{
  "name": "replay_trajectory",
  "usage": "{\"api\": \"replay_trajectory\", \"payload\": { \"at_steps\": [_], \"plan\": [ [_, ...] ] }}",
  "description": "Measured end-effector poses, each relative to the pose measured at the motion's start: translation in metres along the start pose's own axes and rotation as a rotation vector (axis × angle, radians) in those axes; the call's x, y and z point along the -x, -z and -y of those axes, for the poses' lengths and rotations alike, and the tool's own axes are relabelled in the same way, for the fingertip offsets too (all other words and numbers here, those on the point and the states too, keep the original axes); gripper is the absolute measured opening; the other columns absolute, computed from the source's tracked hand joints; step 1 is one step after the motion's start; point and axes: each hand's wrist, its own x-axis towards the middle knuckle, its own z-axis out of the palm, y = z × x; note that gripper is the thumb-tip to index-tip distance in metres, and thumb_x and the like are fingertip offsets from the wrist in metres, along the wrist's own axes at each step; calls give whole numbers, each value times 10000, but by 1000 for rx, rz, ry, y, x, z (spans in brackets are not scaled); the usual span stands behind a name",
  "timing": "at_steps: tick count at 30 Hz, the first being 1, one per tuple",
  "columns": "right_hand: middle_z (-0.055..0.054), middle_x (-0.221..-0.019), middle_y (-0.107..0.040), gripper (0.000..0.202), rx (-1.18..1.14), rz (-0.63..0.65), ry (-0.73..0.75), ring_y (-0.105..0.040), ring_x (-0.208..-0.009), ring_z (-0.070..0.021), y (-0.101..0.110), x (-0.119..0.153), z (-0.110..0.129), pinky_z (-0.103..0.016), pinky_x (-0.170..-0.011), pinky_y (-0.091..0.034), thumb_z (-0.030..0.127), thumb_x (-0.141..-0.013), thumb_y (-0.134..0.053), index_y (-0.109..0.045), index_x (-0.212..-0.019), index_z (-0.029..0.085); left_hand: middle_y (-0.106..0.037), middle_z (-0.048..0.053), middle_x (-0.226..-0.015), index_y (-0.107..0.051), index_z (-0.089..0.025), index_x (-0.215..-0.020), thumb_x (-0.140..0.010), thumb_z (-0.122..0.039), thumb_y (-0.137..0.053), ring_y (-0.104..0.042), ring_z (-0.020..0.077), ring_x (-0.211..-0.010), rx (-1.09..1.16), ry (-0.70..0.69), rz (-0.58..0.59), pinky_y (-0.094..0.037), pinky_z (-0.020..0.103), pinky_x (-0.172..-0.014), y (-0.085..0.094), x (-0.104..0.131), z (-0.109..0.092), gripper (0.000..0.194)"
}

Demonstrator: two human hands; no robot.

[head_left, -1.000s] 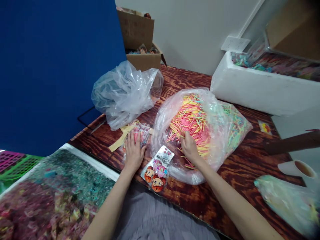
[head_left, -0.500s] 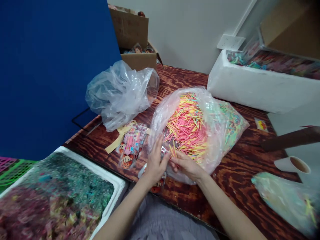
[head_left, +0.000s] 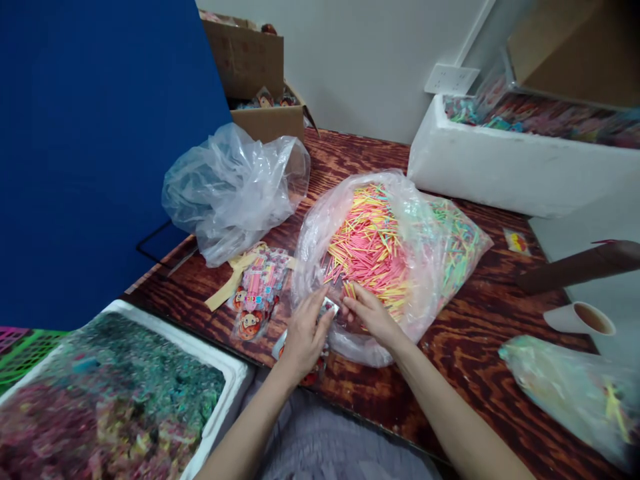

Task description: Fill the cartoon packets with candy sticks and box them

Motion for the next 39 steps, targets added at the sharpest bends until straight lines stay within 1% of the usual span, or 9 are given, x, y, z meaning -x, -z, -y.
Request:
{"api": "replay_trajectory", "payload": {
  "at_steps": [7,12,15,21,25,29,32,35,39],
  "plan": [
    [14,-712,-550,177,896,-221,297,-518,-674,-158,27,-65,17,-251,-633,-367,238,-938,-419,-506,-787,209,-617,126,-1238,-548,-198,-1276,-953,-259,-459,-556,255,-1175,-143,73,-96,-460,451,-1000,-9,18,31,341],
    [-61,-919,-644,242,1525,-39,370,-574,-814,-196,28,-98,21,-264,-688,-365,221,-977,-405,-635,-1050,215,-596,125,-1258,-535,-200,-1286,-955,-240,-452,-538,252,-1193,-171,45,-83,-456,461,-1013,-14,21,36,344],
    [-77,-910,-644,236,1625,42,400,-580,-814,-206,27,-108,19,-276,-707,-377,192,-968,-433,-664,-1016,189,-600,116,-1245,-551,-216,-1266,-953,-240,-454,-547,253,-1180,-164,41,-89,-466,466,-1003,-14,21,37,329],
    [-89,-966,-625,226,1569,47,482,-555,-870,-194,29,-115,16,-280,-784,-403,159,-968,-427,-653,-953,151,-600,113,-1236,-586,-217,-1218,-939,-220,-469,-548,253,-1177,-138,38,-95,-473,462,-996,-13,21,39,302],
    [-110,-956,-601,259,1485,-118,502,-538,-911,-212,32,-103,23,-305,-807,-423,161,-970,-381,-630,-902,140,-605,110,-1226,-596,-212,-1199,-932,-204,-477,-553,250,-1166,-120,44,-97,-477,457,-990,-12,21,39,292],
    [-80,-909,-619,220,800,-383,475,-572,-894,-212,26,-71,28,-337,-804,-462,267,-970,-397,-582,-894,176,-606,113,-1226,-597,-200,-1188,-930,-192,-479,-548,247,-1163,-121,50,-88,-473,454,-991,-11,20,38,284],
    [-26,-817,-645,208,171,-348,281,-599,-751,-187,14,-37,12,-325,-730,-482,406,-929,-493,-558,-915,210,-605,116,-1221,-589,-201,-1194,-938,-202,-469,-548,250,-1158,-132,37,-88,-474,460,-984,-12,19,38,283],
    [-22,-830,-648,228,26,-349,154,-593,-754,-181,-2,-6,-19,-307,-721,-473,434,-866,-589,-566,-931,217,-604,122,-1219,-582,-191,-1197,-944,-217,-463,-546,251,-1158,-165,29,-75,-473,455,-983,-13,19,40,281],
    [-7,-784,-628,160,117,-303,133,-580,-752,-178,-16,18,-50,-302,-736,-467,371,-861,-579,-577,-896,216,-577,143,-1278,-545,-171,-1248,-947,-245,-465,-529,269,-1196,-263,25,-3,-453,471,-1008,-10,18,36,320]
  ]
}}
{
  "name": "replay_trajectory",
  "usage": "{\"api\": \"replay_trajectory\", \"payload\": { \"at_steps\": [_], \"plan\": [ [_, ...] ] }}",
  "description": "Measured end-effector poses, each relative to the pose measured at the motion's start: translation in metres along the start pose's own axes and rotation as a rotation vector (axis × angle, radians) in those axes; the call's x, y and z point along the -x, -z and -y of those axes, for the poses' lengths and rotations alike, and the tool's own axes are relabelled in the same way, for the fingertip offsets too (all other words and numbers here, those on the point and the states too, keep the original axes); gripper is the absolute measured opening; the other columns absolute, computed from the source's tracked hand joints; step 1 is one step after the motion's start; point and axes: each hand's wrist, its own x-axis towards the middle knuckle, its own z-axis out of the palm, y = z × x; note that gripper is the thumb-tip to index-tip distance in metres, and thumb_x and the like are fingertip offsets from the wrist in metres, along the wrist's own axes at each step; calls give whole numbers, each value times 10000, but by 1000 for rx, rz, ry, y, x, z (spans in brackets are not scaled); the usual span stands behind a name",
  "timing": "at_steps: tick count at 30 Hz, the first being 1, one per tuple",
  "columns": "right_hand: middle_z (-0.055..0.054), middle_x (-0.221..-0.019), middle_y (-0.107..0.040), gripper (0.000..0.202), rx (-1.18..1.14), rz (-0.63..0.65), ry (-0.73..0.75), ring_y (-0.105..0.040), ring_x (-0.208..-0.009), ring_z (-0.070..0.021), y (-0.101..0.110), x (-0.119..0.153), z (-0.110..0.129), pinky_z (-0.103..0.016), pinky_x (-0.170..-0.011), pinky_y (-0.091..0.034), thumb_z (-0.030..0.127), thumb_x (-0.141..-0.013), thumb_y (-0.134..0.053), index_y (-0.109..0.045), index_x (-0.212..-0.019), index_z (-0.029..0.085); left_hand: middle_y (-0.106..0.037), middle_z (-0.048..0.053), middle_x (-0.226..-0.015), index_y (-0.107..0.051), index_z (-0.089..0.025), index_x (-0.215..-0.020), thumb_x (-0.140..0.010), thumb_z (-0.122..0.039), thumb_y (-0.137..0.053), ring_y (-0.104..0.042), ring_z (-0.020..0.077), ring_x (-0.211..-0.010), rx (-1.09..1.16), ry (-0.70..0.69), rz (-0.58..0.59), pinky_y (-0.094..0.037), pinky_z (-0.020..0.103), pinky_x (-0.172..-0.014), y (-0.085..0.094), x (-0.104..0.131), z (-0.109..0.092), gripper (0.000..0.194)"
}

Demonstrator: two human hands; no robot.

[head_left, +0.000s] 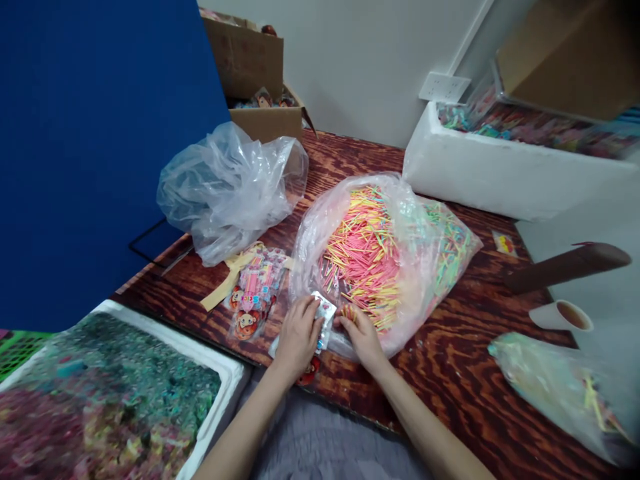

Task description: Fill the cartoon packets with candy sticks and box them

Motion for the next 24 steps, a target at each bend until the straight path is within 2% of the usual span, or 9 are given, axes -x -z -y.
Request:
{"api": "replay_trajectory", "payload": {
  "at_steps": [3,6,9,11,13,15,19,22,24],
  "plan": [
    [-3,-767,-620,148,5,5,29,-592,-748,-176,0,8,-2,-297,-738,-477,357,-866,-568,-587,-868,210,-560,146,-1313,-510,-177,-1295,-950,-251,-455,-518,275,-1224,-62,-5,2,-438,483,-1024,9,0,-15,357],
    [-10,-788,-630,157,-15,10,70,-601,-778,-184,2,10,0,-302,-765,-488,364,-859,-586,-612,-843,209,-504,145,-1402,-402,-186,-1403,-968,-233,-407,-437,254,-1328,-58,-72,-24,-389,461,-1083,15,0,-40,438],
    [-37,-891,-670,202,-40,23,106,-613,-884,-214,3,10,-3,-339,-844,-489,407,-850,-599,-645,-905,218,-339,133,-1545,-216,-181,-1507,-969,-272,-412,-258,252,-1449,-57,-220,114,-263,486,-1166,13,3,-62,580],
    [-51,-951,-683,252,-68,19,99,-620,-926,-228,3,11,-6,-356,-859,-492,431,-857,-583,-650,-982,223,-279,115,-1577,-165,-194,-1525,-964,-314,-431,-205,254,-1469,-60,-280,229,-205,505,-1184,10,6,-67,632],
    [-49,-942,-684,231,-55,31,98,-625,-914,-225,3,12,-7,-347,-843,-492,412,-874,-566,-655,-972,223,-266,106,-1583,-174,-217,-1524,-966,-322,-431,-208,248,-1468,-40,-263,248,-222,493,-1178,10,8,-63,623],
    [-36,-877,-676,182,-8,56,112,-624,-871,-212,4,12,-5,-327,-826,-483,369,-888,-559,-661,-895,218,-298,117,-1566,-223,-224,-1510,-971,-301,-414,-259,247,-1447,-16,-176,164,-285,464,-1148,14,9,-51,577],
    [-30,-821,-660,182,63,75,118,-617,-834,-201,7,12,-1,-303,-795,-464,314,-909,-531,-657,-832,206,-569,151,-1279,-464,-176,-1353,-942,-329,-474,-515,289,-1194,-141,102,-38,-424,455,-990,23,7,-20,439],
    [-33,-838,-662,173,72,85,108,-618,-850,-201,8,12,-3,-300,-800,-454,289,-914,-520,-654,-848,202,-616,128,-1044,-579,-154,-1157,-857,-427,-600,-563,306,-1009,-288,235,-6,-458,437,-856,21,5,-4,407],
    [-32,-838,-662,167,75,88,107,-618,-853,-200,8,13,-4,-300,-803,-451,281,-916,-519,-654,-858,202,-607,90,-947,-602,-167,-991,-814,-443,-650,-571,281,-934,-277,268,27,-455,390,-796,18,3,2,331]
  ]
}}
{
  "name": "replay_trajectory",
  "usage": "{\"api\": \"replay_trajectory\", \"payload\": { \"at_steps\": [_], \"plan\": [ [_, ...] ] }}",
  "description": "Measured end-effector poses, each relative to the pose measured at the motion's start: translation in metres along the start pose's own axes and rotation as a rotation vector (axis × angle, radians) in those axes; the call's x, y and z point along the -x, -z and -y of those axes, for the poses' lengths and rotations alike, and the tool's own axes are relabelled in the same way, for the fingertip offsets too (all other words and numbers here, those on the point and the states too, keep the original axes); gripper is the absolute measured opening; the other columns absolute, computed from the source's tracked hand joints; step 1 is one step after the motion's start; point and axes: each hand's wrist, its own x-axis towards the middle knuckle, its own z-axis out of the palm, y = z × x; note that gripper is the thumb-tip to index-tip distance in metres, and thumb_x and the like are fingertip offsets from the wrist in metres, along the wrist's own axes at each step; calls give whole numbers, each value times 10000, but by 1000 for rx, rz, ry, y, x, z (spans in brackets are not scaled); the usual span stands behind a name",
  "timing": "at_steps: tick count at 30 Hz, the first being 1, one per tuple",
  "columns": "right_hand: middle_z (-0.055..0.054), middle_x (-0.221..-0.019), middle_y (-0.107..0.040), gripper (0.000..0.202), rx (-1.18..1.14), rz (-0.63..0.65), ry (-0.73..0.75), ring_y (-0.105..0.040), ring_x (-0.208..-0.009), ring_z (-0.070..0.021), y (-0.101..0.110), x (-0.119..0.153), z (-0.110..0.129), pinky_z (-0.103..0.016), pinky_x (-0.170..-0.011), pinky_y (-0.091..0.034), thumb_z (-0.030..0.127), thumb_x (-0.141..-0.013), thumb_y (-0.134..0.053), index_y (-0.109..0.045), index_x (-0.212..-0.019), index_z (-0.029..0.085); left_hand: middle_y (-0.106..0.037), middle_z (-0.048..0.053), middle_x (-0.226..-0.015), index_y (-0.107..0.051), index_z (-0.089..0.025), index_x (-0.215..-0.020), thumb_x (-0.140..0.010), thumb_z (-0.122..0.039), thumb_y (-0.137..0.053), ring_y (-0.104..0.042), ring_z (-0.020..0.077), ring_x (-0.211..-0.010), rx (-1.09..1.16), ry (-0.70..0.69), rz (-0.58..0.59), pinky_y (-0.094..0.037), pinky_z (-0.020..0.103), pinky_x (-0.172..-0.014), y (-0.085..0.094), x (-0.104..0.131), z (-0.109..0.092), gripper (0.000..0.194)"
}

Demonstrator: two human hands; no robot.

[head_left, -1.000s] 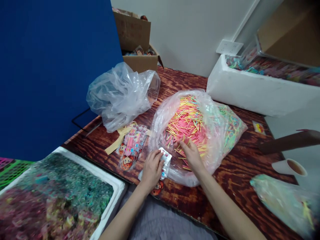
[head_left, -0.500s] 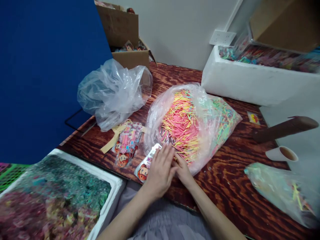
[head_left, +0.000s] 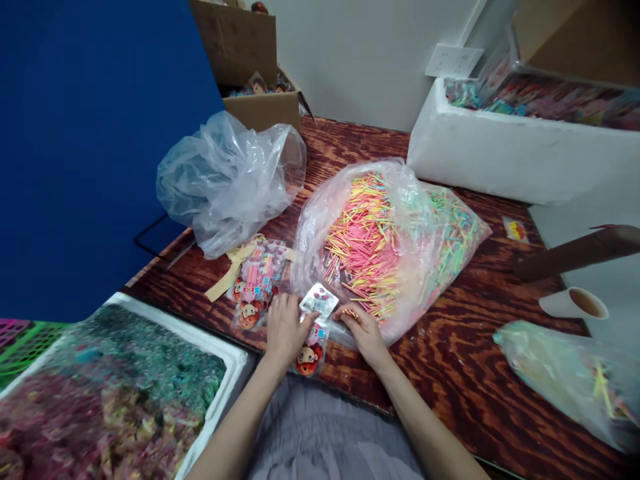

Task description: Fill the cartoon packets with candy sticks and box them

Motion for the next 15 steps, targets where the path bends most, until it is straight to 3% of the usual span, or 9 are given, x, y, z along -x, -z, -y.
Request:
{"api": "replay_trajectory", "payload": {
  "at_steps": [6,9,15],
  "plan": [
    [-26,-838,-664,171,-8,-3,10,-623,-847,-197,0,1,0,-299,-801,-450,287,-922,-520,-660,-866,206,-573,2,-746,-525,-198,-712,-835,-321,-624,-559,184,-730,248,120,39,-395,281,-657,-2,-13,8,200],
    [-26,-833,-664,164,-11,-5,4,-621,-840,-196,0,1,-1,-299,-799,-451,287,-918,-529,-662,-863,208,-576,8,-750,-547,-196,-707,-883,-288,-561,-558,174,-735,278,30,15,-392,278,-677,-1,-13,10,199],
    [-25,-834,-662,158,-27,6,9,-623,-846,-192,1,1,-3,-298,-810,-450,291,-914,-535,-661,-861,212,-552,38,-746,-576,-188,-731,-966,-279,-409,-542,195,-757,106,-131,-32,-406,307,-713,-5,-9,15,302]
  ]
}}
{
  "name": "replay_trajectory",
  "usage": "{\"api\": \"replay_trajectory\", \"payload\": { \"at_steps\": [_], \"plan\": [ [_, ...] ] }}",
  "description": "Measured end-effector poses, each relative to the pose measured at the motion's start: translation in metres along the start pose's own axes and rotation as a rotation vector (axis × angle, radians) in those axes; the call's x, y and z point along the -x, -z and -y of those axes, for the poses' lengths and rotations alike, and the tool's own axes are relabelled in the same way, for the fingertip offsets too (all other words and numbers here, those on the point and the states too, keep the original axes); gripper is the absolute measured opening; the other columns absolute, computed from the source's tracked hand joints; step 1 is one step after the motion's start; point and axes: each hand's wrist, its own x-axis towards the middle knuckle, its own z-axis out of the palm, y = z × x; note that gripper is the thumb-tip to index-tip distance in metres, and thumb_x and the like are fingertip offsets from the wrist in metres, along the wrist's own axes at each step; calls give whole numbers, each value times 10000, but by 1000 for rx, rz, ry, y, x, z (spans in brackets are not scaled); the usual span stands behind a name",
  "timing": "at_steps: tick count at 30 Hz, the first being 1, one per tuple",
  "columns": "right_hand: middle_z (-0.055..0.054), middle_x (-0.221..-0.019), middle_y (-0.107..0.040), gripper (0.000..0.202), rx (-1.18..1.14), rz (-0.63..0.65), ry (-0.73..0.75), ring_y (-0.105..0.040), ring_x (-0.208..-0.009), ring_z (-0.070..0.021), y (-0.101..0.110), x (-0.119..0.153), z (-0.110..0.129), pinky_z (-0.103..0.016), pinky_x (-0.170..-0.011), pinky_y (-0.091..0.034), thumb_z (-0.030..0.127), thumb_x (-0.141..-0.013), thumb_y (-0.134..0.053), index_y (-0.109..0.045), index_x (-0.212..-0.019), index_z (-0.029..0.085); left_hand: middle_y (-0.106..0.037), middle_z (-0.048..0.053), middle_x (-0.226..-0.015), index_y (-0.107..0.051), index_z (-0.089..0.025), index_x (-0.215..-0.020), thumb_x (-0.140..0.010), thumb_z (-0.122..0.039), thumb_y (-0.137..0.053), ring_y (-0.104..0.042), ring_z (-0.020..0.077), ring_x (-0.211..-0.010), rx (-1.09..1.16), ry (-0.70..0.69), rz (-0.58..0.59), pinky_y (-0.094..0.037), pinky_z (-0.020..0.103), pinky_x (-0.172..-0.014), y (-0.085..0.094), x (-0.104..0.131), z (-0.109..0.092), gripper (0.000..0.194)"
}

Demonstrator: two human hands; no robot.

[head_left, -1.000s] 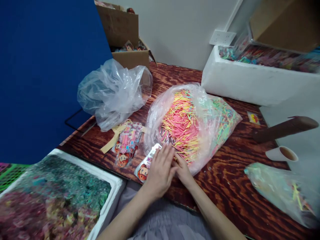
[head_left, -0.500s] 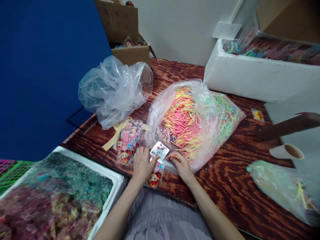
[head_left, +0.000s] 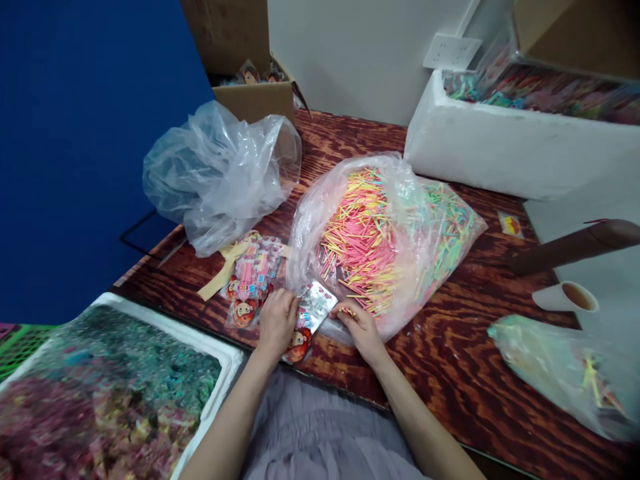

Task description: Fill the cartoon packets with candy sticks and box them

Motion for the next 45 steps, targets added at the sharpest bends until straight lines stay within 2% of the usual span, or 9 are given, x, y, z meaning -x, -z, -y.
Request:
{"api": "replay_trajectory", "payload": {
  "at_steps": [4,8,12,16,19,25,36,41,45],
  "plan": [
    [-26,-833,-666,161,5,-5,1,-623,-837,-191,1,-1,-1,-294,-798,-454,301,-908,-535,-658,-858,211,-608,68,-879,-644,-179,-1010,-984,-245,-339,-565,208,-861,23,-73,57,-438,321,-774,0,-1,5,313],
    [-26,-828,-664,176,4,-6,5,-619,-834,-190,-2,-1,-1,-293,-792,-456,317,-910,-530,-656,-854,208,-622,86,-1024,-511,-185,-1332,-978,-234,-336,-577,212,-964,124,-40,85,-452,337,-839,12,-3,2,398],
    [-23,-817,-663,163,-56,-33,-35,-622,-832,-189,-1,1,3,-305,-807,-463,336,-905,-542,-636,-867,208,-612,64,-1023,-614,-200,-1204,-952,-245,-402,-586,179,-944,370,89,-45,-452,301,-841,29,-4,-10,332],
    [1,-758,-626,201,-68,-173,-133,-577,-649,-164,23,-5,14,-297,-666,-474,403,-905,-512,-562,-967,218,-599,-14,-775,-623,-178,-903,-846,-343,-601,-569,127,-711,778,376,-225,-464,232,-685,36,-4,-14,177],
    [-8,-752,-570,153,334,-190,-75,-542,-673,-178,43,-14,22,-300,-661,-437,342,-918,-463,-535,-882,213,-528,-58,-649,-576,-177,-809,-801,-393,-650,-491,91,-572,933,475,-192,-408,189,-556,33,-1,-12,229],
    [-101,-1000,-578,192,1209,80,-160,-571,-779,-206,42,-17,30,-301,-661,-358,79,-886,-409,-551,-979,169,-532,-32,-657,-593,-176,-738,-876,-357,-545,-499,112,-627,754,292,-42,-400,200,-592,33,5,-16,233],
    [-136,-989,-592,234,1468,225,-39,-594,-788,-225,28,-34,41,-315,-663,-373,-4,-864,-426,-559,-981,149,-624,-14,-671,-655,-170,-777,-816,-359,-609,-560,127,-628,779,356,-67,-446,213,-601,28,8,-20,199],
    [-113,-934,-597,167,1232,9,71,-557,-831,-240,41,-37,38,-330,-712,-394,77,-884,-397,-525,-888,184,-692,21,-777,-714,-184,-815,-858,-331,-570,-626,159,-741,726,224,-77,-486,244,-693,30,9,-24,210],
    [-22,-739,-607,104,461,-222,-52,-557,-692,-203,46,-44,45,-318,-670,-424,296,-887,-473,-478,-810,227,-697,44,-808,-725,-181,-814,-874,-315,-567,-640,172,-790,753,147,-21,-502,259,-725,29,9,-30,216]
  ]
}}
